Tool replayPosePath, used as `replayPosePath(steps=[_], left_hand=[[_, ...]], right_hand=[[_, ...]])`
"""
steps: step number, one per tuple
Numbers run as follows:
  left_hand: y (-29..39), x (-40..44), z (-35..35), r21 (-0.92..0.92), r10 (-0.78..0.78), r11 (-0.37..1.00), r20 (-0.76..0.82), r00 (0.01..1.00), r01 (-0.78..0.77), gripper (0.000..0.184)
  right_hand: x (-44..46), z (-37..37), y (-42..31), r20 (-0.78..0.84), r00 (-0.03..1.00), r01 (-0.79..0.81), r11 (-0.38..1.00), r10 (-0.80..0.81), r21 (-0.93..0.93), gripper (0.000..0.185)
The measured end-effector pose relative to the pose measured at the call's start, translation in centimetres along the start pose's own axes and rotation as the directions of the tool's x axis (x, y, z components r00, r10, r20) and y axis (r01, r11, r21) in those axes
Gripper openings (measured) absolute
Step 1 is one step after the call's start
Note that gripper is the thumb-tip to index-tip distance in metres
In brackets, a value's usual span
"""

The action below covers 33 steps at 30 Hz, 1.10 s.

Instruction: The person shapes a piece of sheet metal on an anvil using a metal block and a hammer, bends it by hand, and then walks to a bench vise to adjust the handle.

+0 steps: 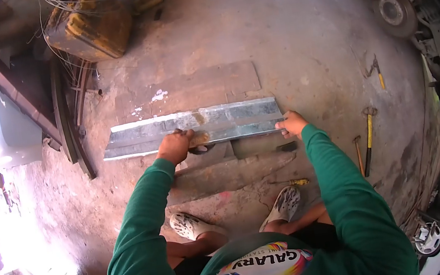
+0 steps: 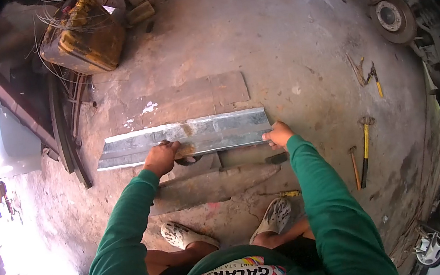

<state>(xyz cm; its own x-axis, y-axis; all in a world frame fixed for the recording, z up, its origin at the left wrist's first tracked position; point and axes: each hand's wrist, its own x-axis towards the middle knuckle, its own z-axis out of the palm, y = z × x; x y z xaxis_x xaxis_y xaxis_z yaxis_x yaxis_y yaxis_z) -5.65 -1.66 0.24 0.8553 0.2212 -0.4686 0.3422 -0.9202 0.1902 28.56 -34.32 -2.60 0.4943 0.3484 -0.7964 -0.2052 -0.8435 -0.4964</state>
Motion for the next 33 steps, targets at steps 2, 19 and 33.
replayPosePath(steps=[2, 19, 33], left_hand=[[-0.5, -0.1, 0.3, 0.022, 0.044, 0.999, -0.092, 0.995, -0.042, 0.045], [0.0, 0.1, -1.1, -0.094, -0.188, 0.974, 0.171, 0.967, 0.206, 0.067], [-1.5, 0.6, 0.2, -0.105, -0.147, 0.980, 0.179, 0.973, 0.168, 0.076]], right_hand=[[-1.0, -0.1, -0.2, 0.046, 0.998, -0.058, 0.988, 0.052, 0.140, 0.057], [4.1, 2.9, 0.7, 0.019, 0.999, -0.042, 0.919, 0.037, 0.392, 0.088], [3.8, 2.5, 0.4, 0.151, 0.979, -0.186, 0.892, 0.134, 0.413, 0.090]])
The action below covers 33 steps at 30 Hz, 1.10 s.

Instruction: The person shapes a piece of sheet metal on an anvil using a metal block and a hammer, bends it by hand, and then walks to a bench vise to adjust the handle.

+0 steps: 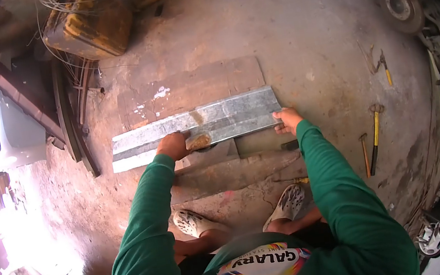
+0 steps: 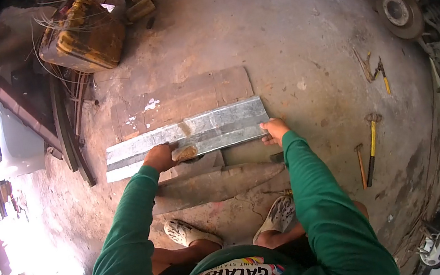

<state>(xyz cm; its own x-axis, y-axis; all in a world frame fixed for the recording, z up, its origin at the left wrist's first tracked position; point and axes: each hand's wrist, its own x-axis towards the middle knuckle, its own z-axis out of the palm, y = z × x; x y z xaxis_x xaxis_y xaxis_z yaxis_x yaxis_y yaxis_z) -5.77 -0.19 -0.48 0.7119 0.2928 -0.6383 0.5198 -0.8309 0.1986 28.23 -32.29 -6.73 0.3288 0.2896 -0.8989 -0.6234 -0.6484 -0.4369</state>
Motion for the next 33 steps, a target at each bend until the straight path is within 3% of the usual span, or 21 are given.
replayPosePath(steps=[5, 12, 15, 17, 20, 27, 33], left_hand=[[0.8, -0.4, -0.9, 0.012, -0.022, 1.000, 0.021, 1.000, 0.022, 0.073], [0.7, 0.0, -0.5, -0.017, -0.056, 0.998, 0.025, 0.998, 0.057, 0.081], [0.7, 0.0, -0.7, -0.027, -0.074, 0.997, 0.052, 0.996, 0.075, 0.085], [0.6, 0.3, -0.5, -0.011, -0.060, 0.998, 0.077, 0.995, 0.061, 0.087], [1.1, 0.4, -0.7, 0.001, -0.100, 0.995, 0.102, 0.990, 0.100, 0.091], [2.0, 1.0, -0.6, 0.021, -0.118, 0.993, 0.126, 0.985, 0.116, 0.100], [1.6, 0.8, -0.3, 0.036, -0.185, 0.982, 0.037, 0.982, 0.183, 0.097]], right_hand=[[-0.5, 0.5, 0.4, -0.069, 0.996, 0.053, 0.999, -0.052, 0.010, 0.082], [-1.0, 0.9, 0.5, -0.077, 0.995, 0.065, 0.998, -0.064, 0.009, 0.090], [-1.2, 1.0, 0.3, -0.092, 0.994, 0.066, 0.998, -0.066, -0.001, 0.079], [-0.7, 0.9, 0.1, -0.085, 0.996, 0.015, 0.999, -0.018, -0.040, 0.060], [-0.2, 1.5, 0.4, -0.155, 0.988, 0.013, 0.999, -0.019, -0.039, 0.046], [-0.6, 1.9, 0.0, -0.157, 0.987, 0.014, 0.996, -0.027, -0.085, 0.047], [-1.6, 2.6, -1.1, 0.002, 0.997, -0.069, 0.978, 0.071, -0.198, 0.060]])
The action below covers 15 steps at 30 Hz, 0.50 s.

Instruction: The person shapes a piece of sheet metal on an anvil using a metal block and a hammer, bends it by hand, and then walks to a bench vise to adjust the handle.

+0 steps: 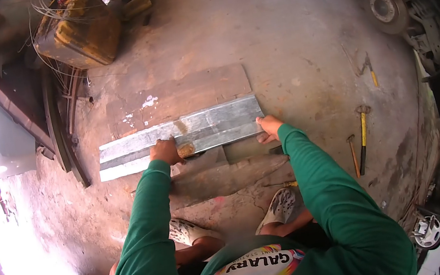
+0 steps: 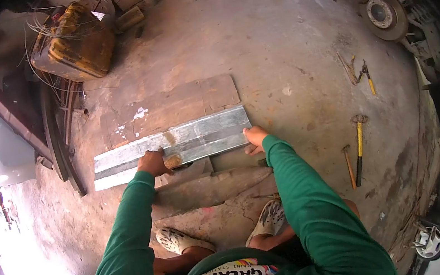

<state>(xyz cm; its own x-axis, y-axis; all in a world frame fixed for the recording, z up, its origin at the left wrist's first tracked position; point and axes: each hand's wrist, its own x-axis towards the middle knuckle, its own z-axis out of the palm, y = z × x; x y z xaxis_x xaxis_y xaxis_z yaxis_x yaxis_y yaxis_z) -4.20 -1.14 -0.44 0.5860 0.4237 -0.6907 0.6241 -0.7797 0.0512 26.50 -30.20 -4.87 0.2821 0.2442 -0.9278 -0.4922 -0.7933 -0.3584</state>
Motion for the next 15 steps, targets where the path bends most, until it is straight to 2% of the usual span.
replayPosePath(steps=[3, 5, 6, 8, 12, 14, 15], left_hand=[[-0.6, 0.2, -0.3, -0.006, -0.010, 1.000, 0.061, 0.998, 0.011, 0.097], [-0.7, 0.2, -0.6, -0.009, -0.022, 1.000, 0.073, 0.997, 0.023, 0.084], [-0.8, 0.5, -0.3, -0.005, -0.018, 1.000, 0.074, 0.997, 0.019, 0.084], [-1.0, 0.9, 0.6, 0.019, -0.047, 0.999, 0.025, 0.999, 0.046, 0.070], [-1.3, 1.2, 1.3, 0.023, -0.053, 0.998, 0.008, 0.999, 0.053, 0.062], [-1.1, 1.2, 1.2, -0.002, -0.060, 0.998, 0.005, 0.998, 0.060, 0.061], [-1.0, 1.0, 1.0, 0.000, -0.056, 0.998, 0.002, 0.998, 0.056, 0.061]], right_hand=[[-0.2, 0.3, -0.7, 0.032, 0.999, -0.008, 0.998, 0.010, -0.061, 0.062], [0.5, 0.4, -1.2, 0.091, 0.996, -0.010, 0.993, 0.020, -0.119, 0.062], [0.8, 0.5, -1.3, 0.089, 0.996, -0.011, 0.993, 0.021, -0.113, 0.062], [1.4, 1.0, -1.5, 0.122, 0.991, -0.035, 0.986, 0.055, -0.160, 0.063], [2.1, 1.6, -1.6, 0.118, 0.990, -0.047, 0.972, 0.075, -0.228, 0.067], [2.8, 1.3, -1.6, 0.084, 0.993, -0.047, 0.930, 0.083, -0.366, 0.074], [2.1, 1.5, -1.8, 0.082, 0.993, -0.046, 0.931, 0.081, -0.363, 0.074]])
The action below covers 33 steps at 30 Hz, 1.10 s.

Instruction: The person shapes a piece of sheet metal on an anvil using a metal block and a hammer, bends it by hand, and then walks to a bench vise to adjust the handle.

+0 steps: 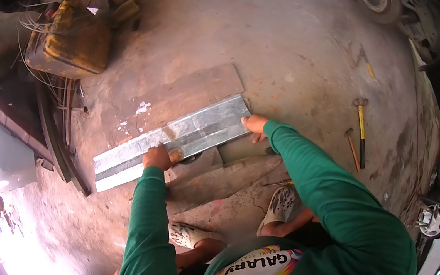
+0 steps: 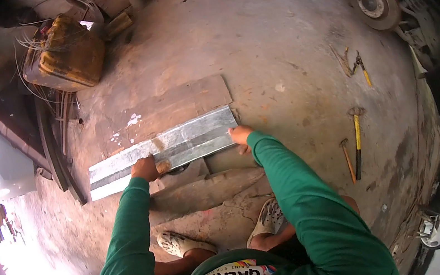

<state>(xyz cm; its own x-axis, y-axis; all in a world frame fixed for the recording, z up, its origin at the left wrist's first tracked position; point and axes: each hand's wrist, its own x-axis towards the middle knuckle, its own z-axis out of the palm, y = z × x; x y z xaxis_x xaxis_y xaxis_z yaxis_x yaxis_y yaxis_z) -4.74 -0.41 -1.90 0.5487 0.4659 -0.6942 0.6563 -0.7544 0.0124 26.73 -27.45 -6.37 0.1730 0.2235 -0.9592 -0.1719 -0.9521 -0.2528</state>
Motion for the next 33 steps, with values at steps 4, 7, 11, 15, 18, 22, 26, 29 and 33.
replayPosePath(steps=[4, 7, 11, 15, 18, 22, 26, 29, 33], left_hand=[[0.1, -0.5, -0.3, 0.049, 0.003, 0.999, -0.004, 1.000, -0.002, 0.057], [0.0, -0.2, 1.0, 0.109, 0.013, 0.994, -0.082, 0.997, -0.004, 0.050], [-0.3, 1.5, 2.5, 0.215, 0.038, 0.977, -0.129, 0.991, -0.010, 0.041], [-0.9, 1.3, 2.2, 0.229, 0.073, 0.972, -0.060, 0.996, -0.058, 0.056], [-1.9, 0.1, 0.3, 0.268, 0.141, 0.957, -0.106, 0.984, -0.108, 0.043], [-4.7, -0.6, -2.1, 0.280, 0.124, 0.954, -0.047, 0.991, -0.106, 0.044], [-6.5, -0.4, -4.5, 0.210, 0.106, 0.973, -0.025, 0.994, -0.099, 0.047], [-7.7, 1.0, -5.0, 0.242, 0.157, 0.958, 0.009, 0.988, -0.154, 0.051], [-8.1, 1.6, -5.7, 0.197, 0.103, 0.974, 0.075, 0.992, -0.116, 0.077]], right_hand=[[-0.5, 0.2, 2.1, -0.379, 0.856, 0.242, 0.920, -0.352, -0.310, 0.091], [-3.2, 1.2, 3.1, -0.304, 0.747, 0.280, 0.694, -0.592, -0.664, 0.099], [-6.4, 1.2, 1.5, -0.170, 0.775, 0.231, 0.524, -0.608, -0.820, 0.095], [-4.8, 0.7, 0.5, -0.185, 0.774, 0.198, 0.510, -0.605, -0.837, 0.083], [-5.1, 0.1, -0.1, -0.078, 0.737, 0.276, 0.404, -0.672, -0.872, 0.073], [-5.9, 1.2, -1.7, 0.013, 0.715, 0.388, 0.381, -0.699, -0.839, 0.066], [-5.4, 1.1, -3.2, 0.006, 0.719, 0.383, 0.389, -0.695, -0.838, 0.067], [-6.2, -0.3, -4.3, 0.023, 0.740, 0.415, 0.430, -0.672, -0.802, 0.070], [-6.0, -0.8, -4.7, 0.017, 0.737, 0.428, 0.446, -0.676, -0.786, 0.070]])
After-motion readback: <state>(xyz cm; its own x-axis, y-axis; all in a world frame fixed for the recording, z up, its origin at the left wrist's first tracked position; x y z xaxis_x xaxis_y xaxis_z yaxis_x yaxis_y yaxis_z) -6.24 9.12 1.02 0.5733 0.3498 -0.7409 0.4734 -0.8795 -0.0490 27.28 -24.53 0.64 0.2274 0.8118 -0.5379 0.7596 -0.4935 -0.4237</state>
